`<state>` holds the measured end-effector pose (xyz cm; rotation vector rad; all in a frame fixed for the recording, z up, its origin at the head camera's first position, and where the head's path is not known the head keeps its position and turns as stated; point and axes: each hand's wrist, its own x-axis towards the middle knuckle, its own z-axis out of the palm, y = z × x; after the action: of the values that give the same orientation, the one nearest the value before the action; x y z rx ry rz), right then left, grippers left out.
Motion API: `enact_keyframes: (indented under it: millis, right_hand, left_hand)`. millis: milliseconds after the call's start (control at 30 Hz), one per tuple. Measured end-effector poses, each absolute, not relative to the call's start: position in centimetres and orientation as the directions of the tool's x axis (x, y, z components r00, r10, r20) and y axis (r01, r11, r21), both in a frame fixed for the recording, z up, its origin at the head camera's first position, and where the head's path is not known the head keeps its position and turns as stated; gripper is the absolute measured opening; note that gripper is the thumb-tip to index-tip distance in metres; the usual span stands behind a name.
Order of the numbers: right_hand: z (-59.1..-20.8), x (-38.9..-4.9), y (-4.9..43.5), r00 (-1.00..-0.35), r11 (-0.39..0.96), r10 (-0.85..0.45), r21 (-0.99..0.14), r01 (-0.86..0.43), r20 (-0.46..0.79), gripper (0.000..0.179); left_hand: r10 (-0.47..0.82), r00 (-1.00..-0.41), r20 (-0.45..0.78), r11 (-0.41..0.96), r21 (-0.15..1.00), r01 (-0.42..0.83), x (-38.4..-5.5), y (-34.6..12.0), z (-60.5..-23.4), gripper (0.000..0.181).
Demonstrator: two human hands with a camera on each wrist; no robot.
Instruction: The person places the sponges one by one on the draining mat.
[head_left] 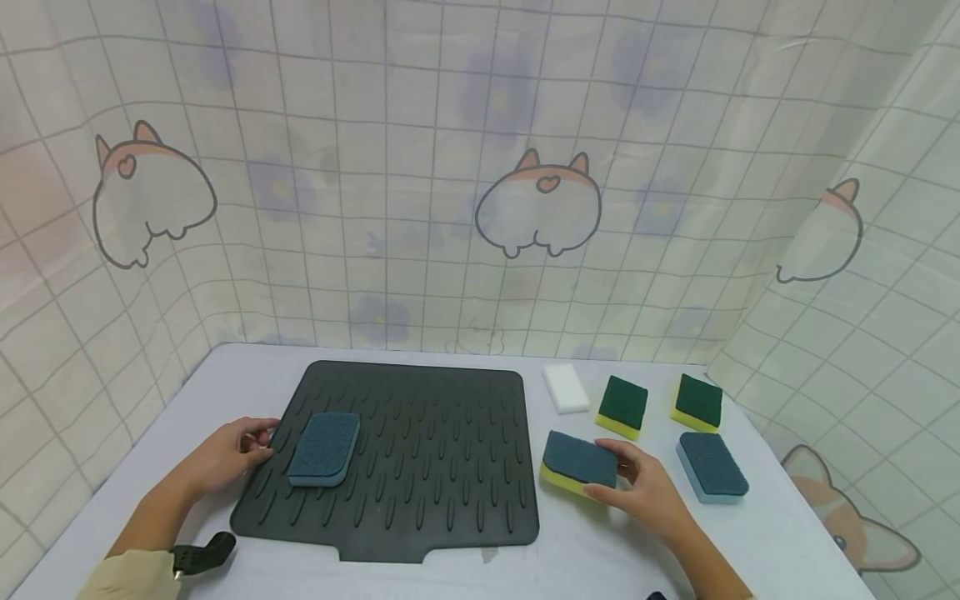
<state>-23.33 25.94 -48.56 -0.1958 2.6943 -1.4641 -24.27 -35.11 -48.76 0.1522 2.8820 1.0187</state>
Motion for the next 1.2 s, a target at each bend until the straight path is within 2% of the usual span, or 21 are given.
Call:
enact_keyframes:
  millis: [1200]
  right_hand:
    - [-49.2, -24.3, 23.6, -0.969, 0.485, -0.237, -0.857, -0.177, 0.066, 0.074]
  left_hand:
    - [0.117, -0.992, -0.051, 0.775, 0.629, 0.059, -24.5, -35.3, -49.1, 0.05]
